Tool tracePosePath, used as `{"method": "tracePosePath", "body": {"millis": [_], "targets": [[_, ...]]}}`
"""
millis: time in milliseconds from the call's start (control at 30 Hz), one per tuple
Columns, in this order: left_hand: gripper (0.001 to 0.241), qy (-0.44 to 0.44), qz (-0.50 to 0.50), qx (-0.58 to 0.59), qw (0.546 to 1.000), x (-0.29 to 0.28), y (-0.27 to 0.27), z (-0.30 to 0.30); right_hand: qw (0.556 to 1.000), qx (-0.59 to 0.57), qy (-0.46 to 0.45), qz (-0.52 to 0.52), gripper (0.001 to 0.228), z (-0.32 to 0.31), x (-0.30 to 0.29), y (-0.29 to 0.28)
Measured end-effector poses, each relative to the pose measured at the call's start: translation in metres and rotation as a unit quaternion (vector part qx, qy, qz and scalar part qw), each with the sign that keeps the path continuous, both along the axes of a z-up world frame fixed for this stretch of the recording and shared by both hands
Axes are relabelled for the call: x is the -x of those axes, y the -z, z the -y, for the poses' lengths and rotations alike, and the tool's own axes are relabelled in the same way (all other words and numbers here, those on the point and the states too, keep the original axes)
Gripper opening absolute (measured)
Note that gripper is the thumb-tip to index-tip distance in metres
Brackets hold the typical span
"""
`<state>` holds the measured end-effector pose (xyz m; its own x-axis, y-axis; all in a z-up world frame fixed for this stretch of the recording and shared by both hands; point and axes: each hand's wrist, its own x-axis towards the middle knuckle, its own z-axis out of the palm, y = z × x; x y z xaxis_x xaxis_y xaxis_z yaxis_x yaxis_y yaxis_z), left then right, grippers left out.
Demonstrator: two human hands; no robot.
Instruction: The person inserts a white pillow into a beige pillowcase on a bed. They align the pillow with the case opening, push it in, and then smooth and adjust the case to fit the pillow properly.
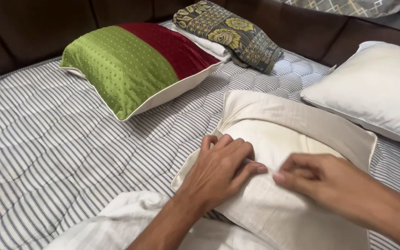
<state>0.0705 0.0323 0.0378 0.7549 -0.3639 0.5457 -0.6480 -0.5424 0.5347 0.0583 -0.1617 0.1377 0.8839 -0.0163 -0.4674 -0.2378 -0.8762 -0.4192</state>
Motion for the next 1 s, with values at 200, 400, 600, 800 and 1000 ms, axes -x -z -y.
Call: {"method": "tracePosePath", "body": {"millis": [200, 400, 600, 800, 1000], "targets": [[0.032, 0.007, 0.051, 0.068, 0.996, 0.001, 0.005, 0.01, 0.987, 0.157, -0.026, -0.001, 0.036, 0.018, 0.016, 0.003], [0.036, 0.011, -0.011, 0.078, 0.997, 0.019, -0.031, 0.013, 0.922, 0.105, 0.002, 0.373, 0.032, 0.044, 0.042, 0.027], [0.034, -0.007, -0.027, 0.034, 0.999, 0.018, -0.002, 0.014, 0.964, 0.086, -0.009, 0.252, 0.032, 0.029, 0.026, 0.031], [0.037, 0.01, -0.181, -0.032, 0.983, 0.024, -0.037, 0.009, 0.985, 0.095, 0.035, 0.142, 0.035, 0.042, 0.028, 0.055], [0.023, -0.087, -0.073, 0.05, 0.992, 0.026, -0.02, 0.023, 0.924, 0.061, 0.005, 0.376, 0.029, 0.027, 0.011, 0.041]]}}
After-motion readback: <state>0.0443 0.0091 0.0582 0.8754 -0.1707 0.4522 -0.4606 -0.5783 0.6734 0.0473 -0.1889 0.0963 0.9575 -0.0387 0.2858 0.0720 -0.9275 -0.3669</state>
